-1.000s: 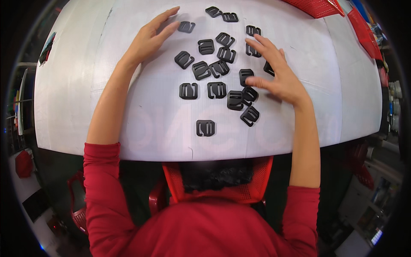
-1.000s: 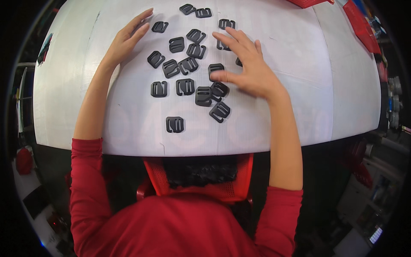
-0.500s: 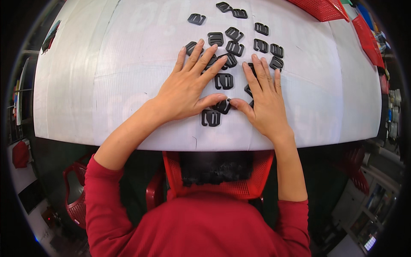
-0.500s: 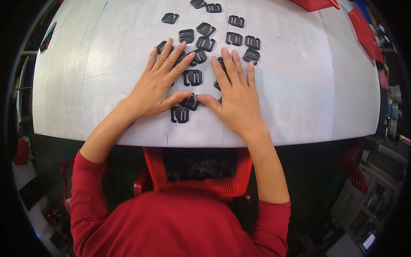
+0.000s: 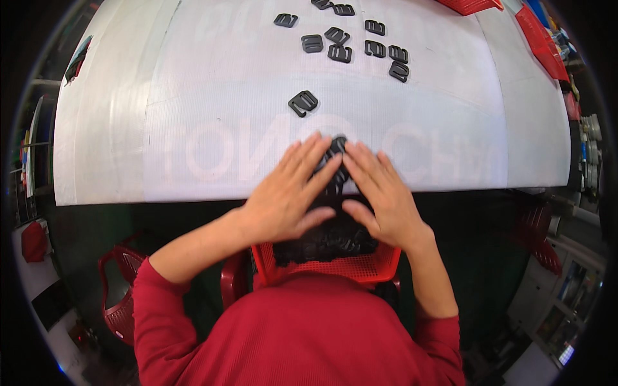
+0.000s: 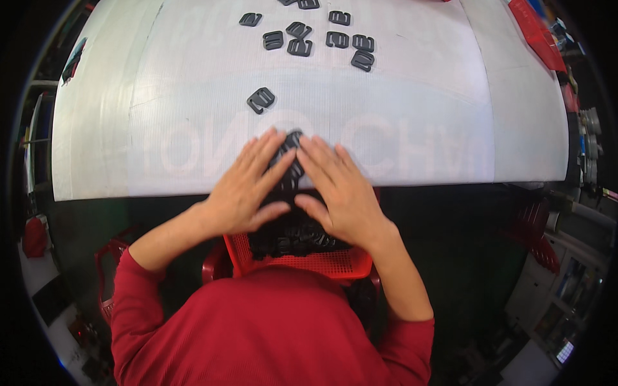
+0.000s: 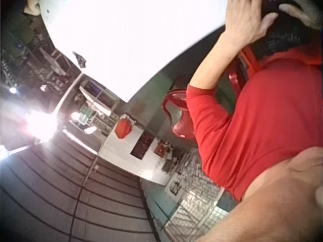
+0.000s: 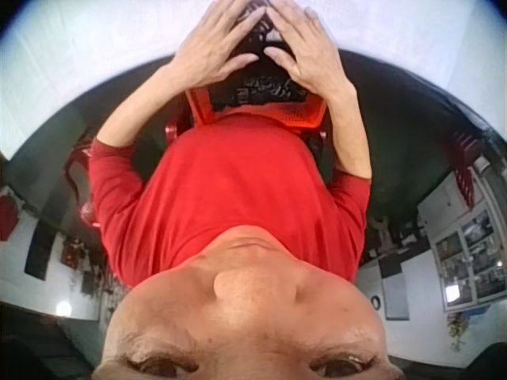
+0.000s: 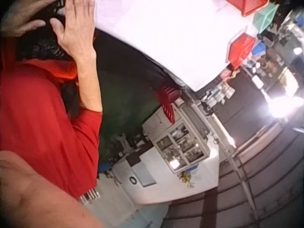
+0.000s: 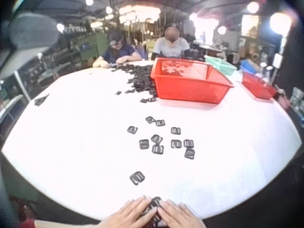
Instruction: The person sorts small black plastic parts on a white table, picking them up and placing them into a red basket. They repeatedly gather the parts from the table surface and transfer them into the container.
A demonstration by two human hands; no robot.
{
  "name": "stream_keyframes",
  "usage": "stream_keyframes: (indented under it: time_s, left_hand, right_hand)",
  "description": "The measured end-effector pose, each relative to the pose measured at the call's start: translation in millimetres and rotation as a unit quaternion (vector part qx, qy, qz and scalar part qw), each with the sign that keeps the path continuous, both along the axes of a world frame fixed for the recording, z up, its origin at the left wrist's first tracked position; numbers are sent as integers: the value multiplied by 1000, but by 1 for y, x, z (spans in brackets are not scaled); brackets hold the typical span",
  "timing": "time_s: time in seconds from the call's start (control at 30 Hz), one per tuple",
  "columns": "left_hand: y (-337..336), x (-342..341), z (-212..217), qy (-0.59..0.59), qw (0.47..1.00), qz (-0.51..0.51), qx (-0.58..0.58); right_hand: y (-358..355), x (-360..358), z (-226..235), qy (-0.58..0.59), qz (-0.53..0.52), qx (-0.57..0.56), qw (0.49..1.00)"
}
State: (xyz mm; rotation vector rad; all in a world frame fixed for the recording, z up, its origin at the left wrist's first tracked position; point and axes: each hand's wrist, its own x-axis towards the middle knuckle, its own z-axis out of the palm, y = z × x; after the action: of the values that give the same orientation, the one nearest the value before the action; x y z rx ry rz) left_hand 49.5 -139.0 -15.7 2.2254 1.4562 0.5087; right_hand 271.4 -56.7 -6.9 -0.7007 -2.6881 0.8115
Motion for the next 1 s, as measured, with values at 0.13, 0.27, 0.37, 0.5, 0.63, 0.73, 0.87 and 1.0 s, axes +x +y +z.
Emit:
stream_keyframes:
  time_s: [0.13,0.27,0.37,0.5,0.63,0.73,0.87,1.0]
  left_hand:
    - [-38,12,9,-113,989,-64,-67]
    - [-4,-18,22,-68,997,-36,-6]
    - [58,-73,0,6,985,142,95]
    - [157,-119,-27,78,964,231,106]
    - [253,-85,-51,73,971,199,112]
    - [258,-91,-37,69,978,183,77]
    - [240,-84,-25,16,990,104,93]
    - [166,-69,-26,-2,995,77,68]
  right_hand:
    - [-35,26,17,3,12,-99,995]
    - [-7,40,25,13,-17,-54,998]
    - [54,34,8,2,-129,36,991]
    - [136,-4,-27,-62,-243,154,956]
    - [201,-67,-56,-50,-251,168,952]
    - [222,-142,-57,7,-206,124,971]
    - [218,-137,-43,42,-145,62,987]
    - [158,-101,-43,69,-72,61,993]
